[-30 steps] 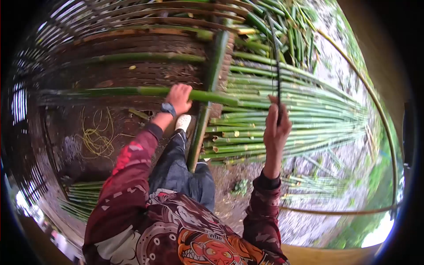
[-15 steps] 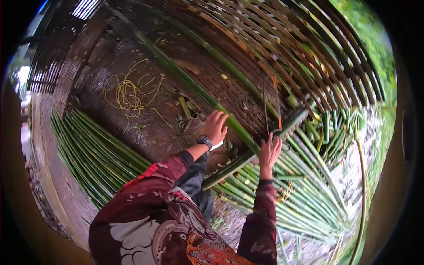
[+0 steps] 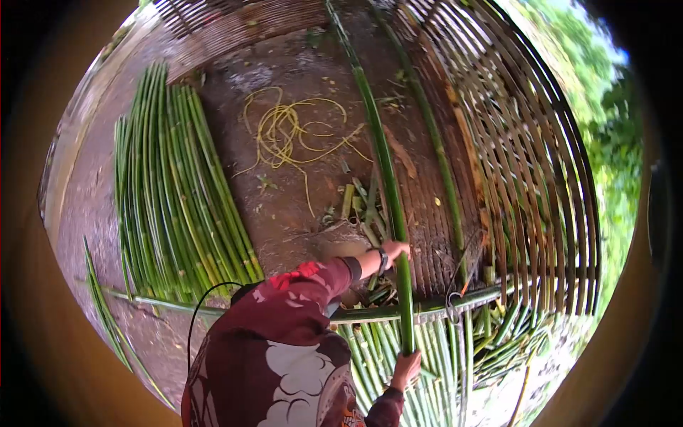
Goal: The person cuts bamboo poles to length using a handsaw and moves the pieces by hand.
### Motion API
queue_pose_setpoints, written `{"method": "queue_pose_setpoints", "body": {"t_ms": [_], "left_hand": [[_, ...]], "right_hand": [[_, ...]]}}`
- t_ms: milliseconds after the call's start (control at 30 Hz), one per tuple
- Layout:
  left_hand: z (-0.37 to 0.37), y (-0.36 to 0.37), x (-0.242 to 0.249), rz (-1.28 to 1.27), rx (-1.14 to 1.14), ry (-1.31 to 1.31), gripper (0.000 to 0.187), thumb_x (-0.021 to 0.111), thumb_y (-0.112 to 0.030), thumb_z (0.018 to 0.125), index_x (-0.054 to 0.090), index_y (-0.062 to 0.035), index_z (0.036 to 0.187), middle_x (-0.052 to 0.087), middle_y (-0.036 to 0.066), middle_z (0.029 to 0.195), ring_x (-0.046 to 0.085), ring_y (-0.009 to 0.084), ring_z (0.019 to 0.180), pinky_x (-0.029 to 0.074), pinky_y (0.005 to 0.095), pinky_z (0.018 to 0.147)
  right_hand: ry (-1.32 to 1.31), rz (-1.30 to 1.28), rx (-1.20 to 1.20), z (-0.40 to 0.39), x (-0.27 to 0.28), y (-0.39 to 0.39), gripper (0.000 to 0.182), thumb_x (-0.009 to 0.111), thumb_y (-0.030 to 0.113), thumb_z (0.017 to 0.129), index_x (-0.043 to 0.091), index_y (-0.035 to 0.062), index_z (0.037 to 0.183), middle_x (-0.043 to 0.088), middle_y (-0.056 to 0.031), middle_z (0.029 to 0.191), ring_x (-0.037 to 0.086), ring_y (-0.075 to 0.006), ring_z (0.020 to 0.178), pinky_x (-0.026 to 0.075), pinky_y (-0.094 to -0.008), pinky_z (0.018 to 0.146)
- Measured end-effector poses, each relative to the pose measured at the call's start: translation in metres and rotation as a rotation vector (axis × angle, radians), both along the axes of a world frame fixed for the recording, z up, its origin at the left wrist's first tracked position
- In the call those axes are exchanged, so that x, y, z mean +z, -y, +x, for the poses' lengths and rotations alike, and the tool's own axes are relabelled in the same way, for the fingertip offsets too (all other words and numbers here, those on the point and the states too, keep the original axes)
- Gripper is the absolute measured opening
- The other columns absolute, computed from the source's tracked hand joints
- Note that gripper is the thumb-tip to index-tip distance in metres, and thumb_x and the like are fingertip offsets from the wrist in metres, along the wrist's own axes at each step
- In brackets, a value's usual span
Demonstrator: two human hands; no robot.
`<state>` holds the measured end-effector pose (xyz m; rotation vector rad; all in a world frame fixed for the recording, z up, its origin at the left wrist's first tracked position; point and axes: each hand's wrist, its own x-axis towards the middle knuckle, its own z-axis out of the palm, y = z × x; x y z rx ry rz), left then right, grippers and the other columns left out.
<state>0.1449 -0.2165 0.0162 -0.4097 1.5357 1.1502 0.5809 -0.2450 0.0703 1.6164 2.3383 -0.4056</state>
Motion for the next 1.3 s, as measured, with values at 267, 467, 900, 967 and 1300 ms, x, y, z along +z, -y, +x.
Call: {"method": "queue_pose_setpoints", "body": {"t_ms": [267,467,900,967,1300], "left_hand": [[0.100,0.161,0.099,0.086,0.114,0.417,0.028,0.083,-0.008,0.083,0.066,-0.0075,0.105,0.068,0.008,0.109,0.067,0.0232,0.101,0.057,0.0412,0.093],[0.005,0.294,0.066,0.093,0.463,0.226,0.020,0.075,-0.006,0.086,0.065,-0.0059,0.103,0.069,0.011,0.102,0.070,0.0224,0.093,0.061,0.0387,0.084],[-0.154,0.606,0.143,0.000,0.994,-0.548,0.037,0.072,-0.021,0.087,0.056,0.0011,0.112,0.070,0.014,0.091,0.071,0.0261,0.070,0.059,0.0432,0.057],[-0.146,0.665,0.117,-0.373,0.783,-0.568,0.051,0.071,-0.023,0.084,0.049,0.0069,0.120,0.071,0.020,0.096,0.073,0.0283,0.074,0.061,0.0453,0.065],[-0.053,0.874,0.245,-1.768,0.134,-0.258,0.082,0.058,-0.049,0.100,0.023,-0.0076,0.162,0.039,0.032,0.157,0.048,0.0540,0.135,0.038,0.0712,0.111]], "right_hand": [[-0.007,-0.107,0.101,0.121,0.078,0.019,0.048,0.085,0.026,0.070,0.060,0.0035,0.105,0.069,-0.0204,0.097,0.069,-0.0432,0.091,0.054,-0.0540,0.080],[0.089,-0.165,0.513,-0.035,0.086,0.025,0.044,0.081,0.038,0.072,0.063,0.0104,0.101,0.071,-0.0137,0.077,0.071,-0.0311,0.070,0.057,-0.0467,0.063],[-1.011,-0.485,1.230,-0.434,0.199,0.305,0.054,0.063,0.046,0.098,0.057,0.0039,0.131,0.069,-0.0289,0.104,0.066,-0.0497,0.099,0.054,-0.0504,0.086],[-0.728,-0.668,1.263,-0.414,0.202,0.264,0.044,0.062,0.039,0.099,0.062,0.0067,0.130,0.069,-0.0249,0.114,0.064,-0.0449,0.109,0.052,-0.0463,0.093],[0.332,0.024,1.069,-0.012,-0.056,0.008,0.011,0.059,0.010,0.090,0.070,0.0085,0.087,0.071,-0.0162,0.077,0.071,-0.0323,0.071,0.056,-0.0466,0.063]]}}
